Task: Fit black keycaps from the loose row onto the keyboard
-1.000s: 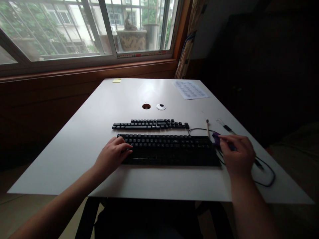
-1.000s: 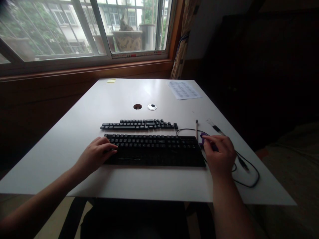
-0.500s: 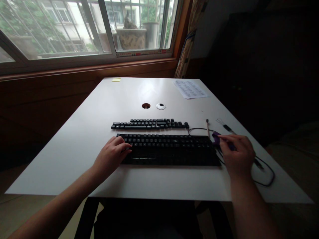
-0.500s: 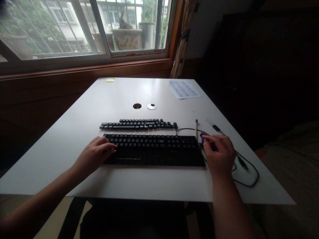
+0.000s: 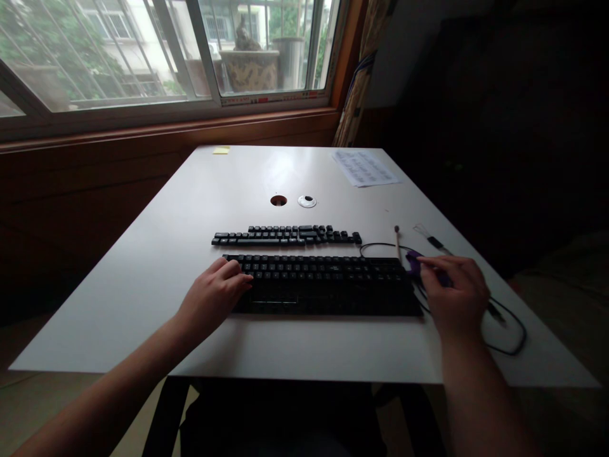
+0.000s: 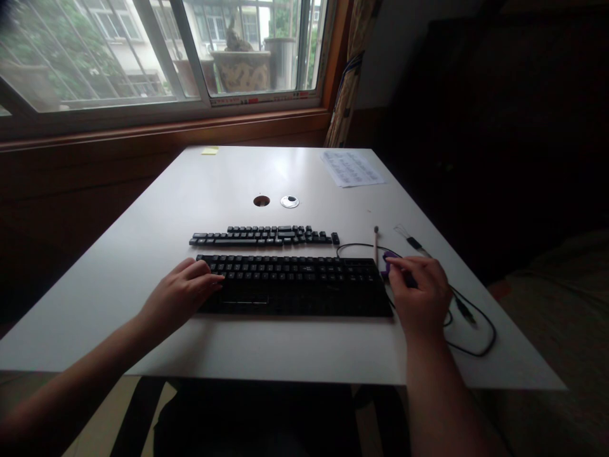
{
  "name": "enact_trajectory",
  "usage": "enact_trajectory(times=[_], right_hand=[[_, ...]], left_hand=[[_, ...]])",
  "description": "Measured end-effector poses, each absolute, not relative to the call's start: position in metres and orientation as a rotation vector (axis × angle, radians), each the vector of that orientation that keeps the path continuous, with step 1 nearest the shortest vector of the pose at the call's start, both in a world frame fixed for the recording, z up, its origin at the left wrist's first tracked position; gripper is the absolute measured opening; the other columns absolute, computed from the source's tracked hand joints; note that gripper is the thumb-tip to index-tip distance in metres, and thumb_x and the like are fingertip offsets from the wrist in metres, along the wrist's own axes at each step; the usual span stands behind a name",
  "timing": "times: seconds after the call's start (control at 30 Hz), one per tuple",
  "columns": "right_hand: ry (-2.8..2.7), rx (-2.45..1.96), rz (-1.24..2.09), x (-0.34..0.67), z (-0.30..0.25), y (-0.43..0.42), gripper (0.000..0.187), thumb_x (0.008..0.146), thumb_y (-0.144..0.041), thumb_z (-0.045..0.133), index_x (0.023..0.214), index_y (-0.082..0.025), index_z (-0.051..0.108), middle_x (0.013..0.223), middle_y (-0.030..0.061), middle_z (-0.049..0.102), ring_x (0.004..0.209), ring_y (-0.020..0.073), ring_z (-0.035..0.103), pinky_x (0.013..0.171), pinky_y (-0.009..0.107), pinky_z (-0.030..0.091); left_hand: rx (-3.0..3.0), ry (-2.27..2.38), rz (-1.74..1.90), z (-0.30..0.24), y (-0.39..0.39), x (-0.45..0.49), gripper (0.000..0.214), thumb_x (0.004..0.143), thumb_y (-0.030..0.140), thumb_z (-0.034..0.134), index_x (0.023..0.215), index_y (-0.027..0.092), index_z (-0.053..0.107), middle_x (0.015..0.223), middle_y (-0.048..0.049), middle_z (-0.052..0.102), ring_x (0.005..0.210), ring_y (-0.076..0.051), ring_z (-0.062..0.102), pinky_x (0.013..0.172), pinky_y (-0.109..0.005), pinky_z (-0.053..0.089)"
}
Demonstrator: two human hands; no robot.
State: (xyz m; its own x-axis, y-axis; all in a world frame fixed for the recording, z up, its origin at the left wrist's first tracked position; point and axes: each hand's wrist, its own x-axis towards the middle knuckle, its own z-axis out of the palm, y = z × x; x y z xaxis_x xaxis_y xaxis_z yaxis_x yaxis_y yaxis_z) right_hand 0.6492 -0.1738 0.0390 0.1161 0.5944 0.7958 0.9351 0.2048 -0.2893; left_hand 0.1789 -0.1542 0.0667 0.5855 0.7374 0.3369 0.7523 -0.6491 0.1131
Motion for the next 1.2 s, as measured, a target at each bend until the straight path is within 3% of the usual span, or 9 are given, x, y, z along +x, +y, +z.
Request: enact_trajectory(times=[0.47,0.73,0.93,1.2], right_hand=[[-1.671,-1.430,-0.483,0.641,0.036,-0.167,0.012,0.091,-0.023,0.067,0.095,-0.024,0.077,0.097,0.0052,0.069,0.091,0.0217,0.067,0.086,0.039,0.057],[-2.175,-1.001,0.012,0.533,0.062,-0.166,0.024,0.095,-0.014,0.061,0.111,-0.028,0.073,0.099,0.0032,0.072,0.092,0.0200,0.069,0.083,0.036,0.056],[-2.380,-0.758,0.071,0.451,0.060,-0.142,0.010,0.097,-0.020,0.064,0.102,-0.025,0.072,0.090,0.0035,0.072,0.080,0.0195,0.065,0.074,0.035,0.049],[-2.356,-0.707,0.283,0.411,0.042,-0.125,0.014,0.095,-0.025,0.072,0.108,-0.020,0.070,0.102,0.0073,0.070,0.095,0.0222,0.064,0.088,0.036,0.053]], left_hand=[[-2.840,-1.356,-0.706,0.056,-0.150,0.172,0.014,0.100,0.024,0.064,0.108,0.020,0.075,0.096,-0.0071,0.066,0.090,-0.024,0.058,0.080,-0.038,0.053],[-2.787,-1.361,-0.909,0.042,-0.154,0.167,0.021,0.098,0.024,0.067,0.117,0.024,0.075,0.102,-0.0075,0.066,0.096,-0.024,0.058,0.085,-0.039,0.054],[-2.771,-1.393,-0.955,0.038,-0.154,0.165,0.025,0.096,0.025,0.070,0.121,0.026,0.073,0.104,-0.0066,0.064,0.100,-0.025,0.056,0.089,-0.040,0.053],[-2.761,-1.447,-1.050,0.036,-0.156,0.163,0.025,0.094,0.025,0.073,0.119,0.025,0.071,0.106,-0.0062,0.065,0.102,-0.025,0.057,0.090,-0.041,0.053]])
